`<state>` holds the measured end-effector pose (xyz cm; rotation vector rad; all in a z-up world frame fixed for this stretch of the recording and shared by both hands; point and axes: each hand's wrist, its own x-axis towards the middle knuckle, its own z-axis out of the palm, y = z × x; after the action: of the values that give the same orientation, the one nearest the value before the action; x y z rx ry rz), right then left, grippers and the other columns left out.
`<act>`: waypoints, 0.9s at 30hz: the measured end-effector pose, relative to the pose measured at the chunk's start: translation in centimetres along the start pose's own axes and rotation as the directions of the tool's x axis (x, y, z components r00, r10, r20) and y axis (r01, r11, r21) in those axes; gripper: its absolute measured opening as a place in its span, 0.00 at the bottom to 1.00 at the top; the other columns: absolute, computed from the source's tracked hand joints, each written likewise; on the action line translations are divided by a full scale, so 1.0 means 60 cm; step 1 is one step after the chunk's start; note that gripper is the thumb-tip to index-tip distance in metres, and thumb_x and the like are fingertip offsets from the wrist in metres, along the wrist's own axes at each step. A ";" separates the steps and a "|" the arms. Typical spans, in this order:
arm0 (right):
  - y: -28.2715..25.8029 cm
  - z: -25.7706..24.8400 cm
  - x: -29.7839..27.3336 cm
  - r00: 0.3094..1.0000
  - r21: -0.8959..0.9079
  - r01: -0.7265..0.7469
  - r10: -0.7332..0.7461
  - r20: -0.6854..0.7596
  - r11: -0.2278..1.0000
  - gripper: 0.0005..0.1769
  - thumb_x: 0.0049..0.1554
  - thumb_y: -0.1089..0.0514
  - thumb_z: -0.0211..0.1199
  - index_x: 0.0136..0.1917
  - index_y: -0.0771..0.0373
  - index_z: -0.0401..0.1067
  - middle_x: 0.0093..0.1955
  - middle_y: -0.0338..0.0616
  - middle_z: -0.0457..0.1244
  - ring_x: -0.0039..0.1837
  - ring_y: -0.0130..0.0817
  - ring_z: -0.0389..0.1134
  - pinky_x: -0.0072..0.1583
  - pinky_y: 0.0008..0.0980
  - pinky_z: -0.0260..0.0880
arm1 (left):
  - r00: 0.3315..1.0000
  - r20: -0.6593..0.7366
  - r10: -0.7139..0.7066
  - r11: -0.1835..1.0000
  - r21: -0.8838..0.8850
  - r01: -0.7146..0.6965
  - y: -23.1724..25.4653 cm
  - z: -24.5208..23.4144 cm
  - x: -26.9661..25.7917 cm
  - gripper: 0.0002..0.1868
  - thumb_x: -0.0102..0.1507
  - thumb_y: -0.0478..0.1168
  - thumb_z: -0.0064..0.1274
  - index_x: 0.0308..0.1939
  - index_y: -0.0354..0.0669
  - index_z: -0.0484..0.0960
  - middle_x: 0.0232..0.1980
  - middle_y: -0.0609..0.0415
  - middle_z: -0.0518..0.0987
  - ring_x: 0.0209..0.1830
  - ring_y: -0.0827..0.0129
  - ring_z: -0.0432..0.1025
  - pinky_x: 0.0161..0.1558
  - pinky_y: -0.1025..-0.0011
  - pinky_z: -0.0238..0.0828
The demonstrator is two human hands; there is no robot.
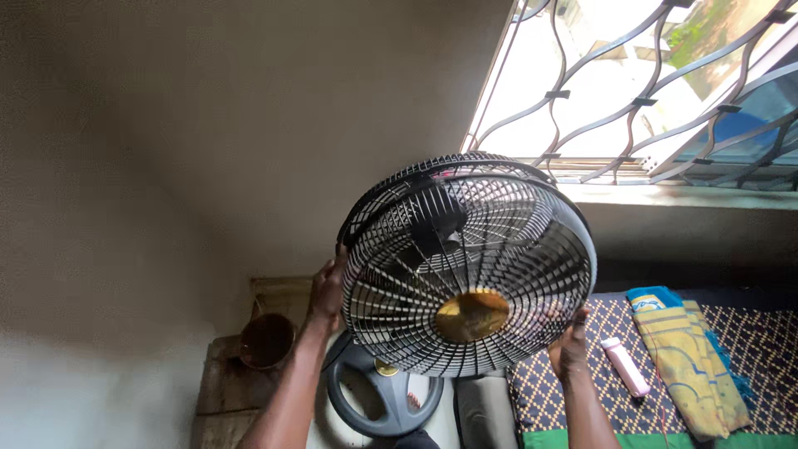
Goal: The person assembles a standing fan by aligning and pressing the front plastic grille onto the rear housing until the clips engage.
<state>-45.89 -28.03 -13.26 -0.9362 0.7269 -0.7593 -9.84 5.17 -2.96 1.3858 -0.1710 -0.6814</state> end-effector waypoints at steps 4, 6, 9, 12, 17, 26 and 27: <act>-0.003 -0.008 0.023 0.998 0.051 0.054 -0.055 0.015 0.997 0.64 0.46 0.12 0.54 0.80 0.57 0.55 0.70 0.42 0.59 0.68 0.41 0.62 0.69 0.50 0.62 | 0.999 0.036 0.035 0.999 -0.011 -0.034 0.007 0.030 -0.009 0.31 0.69 0.63 0.44 0.49 0.38 0.85 0.42 0.54 0.85 0.40 0.71 0.77 0.43 0.70 0.73; -0.007 0.000 0.033 0.994 0.118 0.080 -0.088 0.068 0.990 0.62 0.55 0.12 0.56 0.81 0.62 0.56 0.66 0.41 0.57 0.66 0.38 0.60 0.70 0.49 0.59 | 1.000 -0.002 0.008 1.000 0.016 -0.008 0.005 0.031 -0.004 0.28 0.68 0.63 0.42 0.48 0.45 0.83 0.41 0.59 0.85 0.40 0.75 0.77 0.44 0.72 0.73; -0.019 0.028 0.053 1.000 0.050 -0.002 0.002 -0.005 0.999 0.59 0.37 0.13 0.56 0.71 0.50 0.59 0.64 0.29 0.65 0.64 0.29 0.67 0.66 0.42 0.64 | 0.980 -0.036 0.196 0.981 0.018 -0.196 -0.022 0.030 0.034 0.24 0.71 0.61 0.41 0.38 0.46 0.77 0.34 0.60 0.78 0.33 0.76 0.70 0.37 0.71 0.66; -0.011 0.035 0.095 0.999 0.101 0.041 -0.041 0.002 0.994 0.54 0.45 0.15 0.59 0.71 0.52 0.62 0.57 0.31 0.62 0.58 0.28 0.64 0.65 0.42 0.65 | 0.892 -0.169 0.419 0.908 0.081 -0.411 -0.055 0.024 0.078 0.28 0.75 0.58 0.45 0.28 0.41 0.67 0.26 0.57 0.65 0.25 0.71 0.59 0.30 0.66 0.57; 0.016 0.021 0.159 0.996 0.157 0.056 -0.066 0.056 0.986 0.51 0.50 0.17 0.59 0.69 0.56 0.65 0.55 0.31 0.62 0.58 0.29 0.64 0.66 0.41 0.65 | 0.840 -0.201 0.505 0.858 0.225 -0.462 -0.039 0.017 0.099 0.29 0.76 0.55 0.44 0.27 0.40 0.60 0.26 0.58 0.55 0.28 0.71 0.53 0.32 0.66 0.53; 0.026 0.065 0.184 1.000 0.227 -0.010 0.004 0.030 0.974 0.51 0.59 0.14 0.53 0.70 0.60 0.65 0.55 0.35 0.63 0.56 0.32 0.64 0.64 0.42 0.66 | 0.886 -0.132 0.444 0.877 0.264 -0.401 -0.117 -0.049 0.144 0.17 0.73 0.47 0.39 0.45 0.36 0.76 0.38 0.48 0.78 0.40 0.65 0.70 0.45 0.66 0.67; 0.019 0.071 0.183 1.000 0.175 -0.016 0.014 0.016 0.984 0.52 0.56 0.15 0.50 0.71 0.60 0.65 0.56 0.38 0.64 0.56 0.33 0.65 0.64 0.44 0.67 | 0.883 -0.139 0.448 0.863 0.324 -0.387 -0.139 -0.061 0.157 0.16 0.72 0.46 0.40 0.48 0.35 0.75 0.40 0.47 0.78 0.42 0.63 0.70 0.46 0.65 0.67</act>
<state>-36.29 -34.81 -14.81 -0.7754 0.6421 -0.7890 -3.35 3.01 -14.10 1.6215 -0.4050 -0.1410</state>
